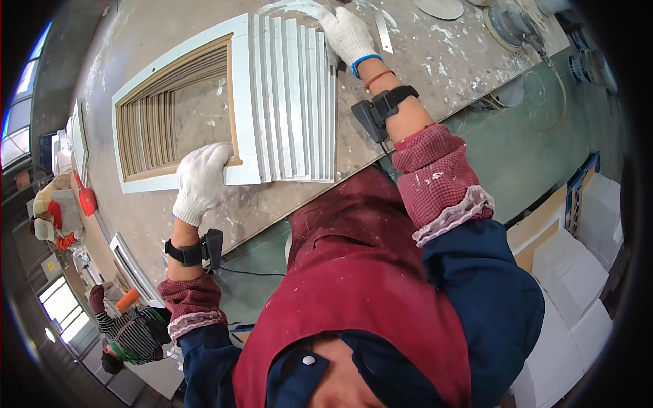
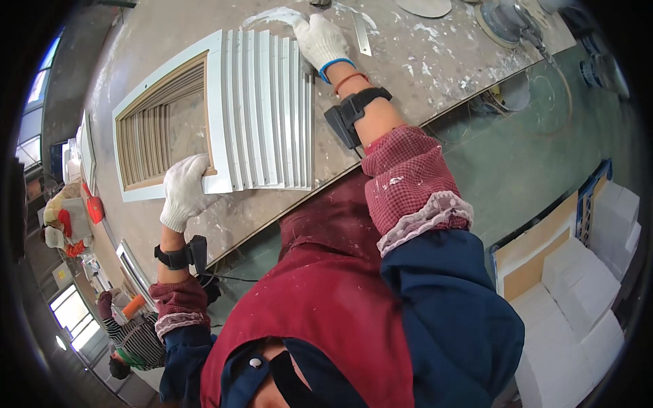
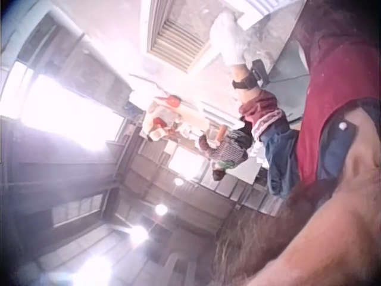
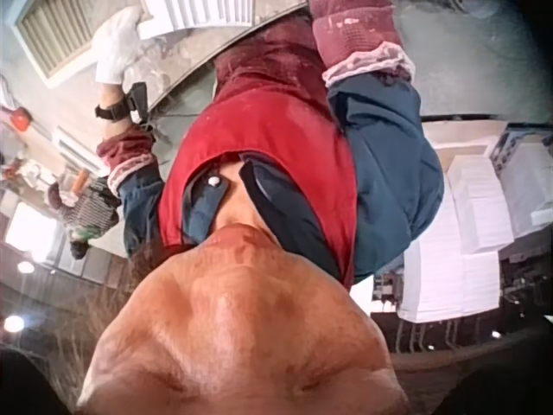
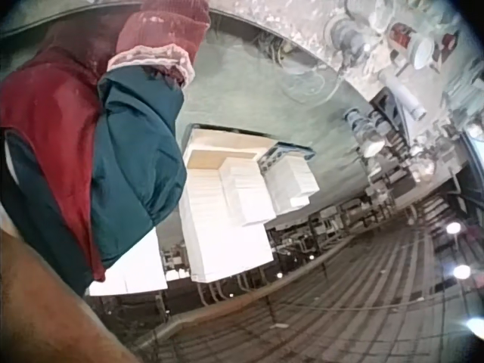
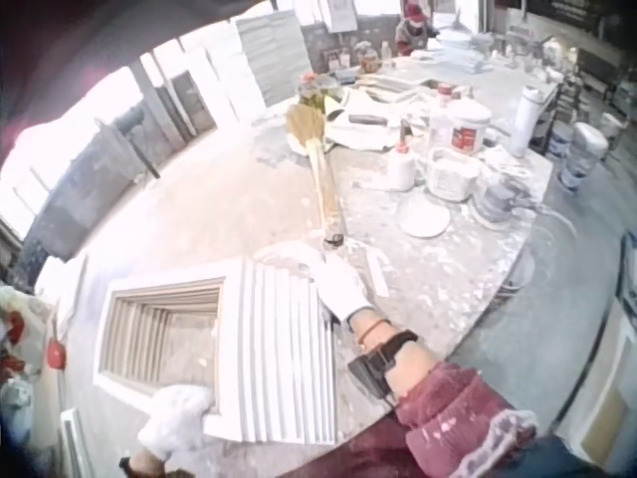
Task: The person picks up a stack of frames, places them on a workbench, and sands the edges of each frame one by one with sandpaper. After sanding, the person restacks the frames and lifts them from the table.
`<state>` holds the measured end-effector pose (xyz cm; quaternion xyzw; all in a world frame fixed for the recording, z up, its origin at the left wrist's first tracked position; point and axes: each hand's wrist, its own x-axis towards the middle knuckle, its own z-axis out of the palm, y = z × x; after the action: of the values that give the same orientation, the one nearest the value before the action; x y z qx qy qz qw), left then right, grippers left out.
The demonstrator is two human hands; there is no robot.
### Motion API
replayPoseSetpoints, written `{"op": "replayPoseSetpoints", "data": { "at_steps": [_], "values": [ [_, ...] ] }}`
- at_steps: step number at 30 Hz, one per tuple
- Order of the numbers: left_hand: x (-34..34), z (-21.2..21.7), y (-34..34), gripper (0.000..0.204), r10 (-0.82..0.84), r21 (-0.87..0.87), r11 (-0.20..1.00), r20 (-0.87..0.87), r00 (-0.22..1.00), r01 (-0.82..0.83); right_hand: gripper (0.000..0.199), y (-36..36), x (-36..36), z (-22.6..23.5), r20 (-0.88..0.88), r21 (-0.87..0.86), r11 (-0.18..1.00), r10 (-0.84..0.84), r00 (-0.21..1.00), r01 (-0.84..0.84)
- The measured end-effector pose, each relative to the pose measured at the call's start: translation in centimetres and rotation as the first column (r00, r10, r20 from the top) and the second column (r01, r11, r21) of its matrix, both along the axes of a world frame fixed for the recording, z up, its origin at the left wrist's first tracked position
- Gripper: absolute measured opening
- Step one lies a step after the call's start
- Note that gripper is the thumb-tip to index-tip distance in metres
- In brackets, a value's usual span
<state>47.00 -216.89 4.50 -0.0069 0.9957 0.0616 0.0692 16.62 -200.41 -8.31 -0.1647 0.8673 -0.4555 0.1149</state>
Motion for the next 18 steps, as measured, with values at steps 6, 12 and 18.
{"op": "replayPoseSetpoints", "data": {
  "at_steps": [6,12,18],
  "values": [
    [-0.1,-0.1,-0.2,0.043,-0.006,0.016,1.000,-0.034,0.999,0.007,0.052,4.3,9.1,2.0,0.010,0.013,0.973,0.229,0.973,-0.229],
    [0.2,-0.1,0.0,0.054,0.042,-0.043,0.998,0.035,0.999,-0.040,0.019,11.2,21.7,0.7,-0.326,0.246,0.604,0.788,0.522,-0.758],
    [-0.1,0.1,0.2,0.050,0.105,-0.118,0.989,0.102,0.989,-0.093,0.024,10.6,17.9,2.0,-0.136,-0.016,0.842,0.532,0.835,-0.539]
  ]
}}
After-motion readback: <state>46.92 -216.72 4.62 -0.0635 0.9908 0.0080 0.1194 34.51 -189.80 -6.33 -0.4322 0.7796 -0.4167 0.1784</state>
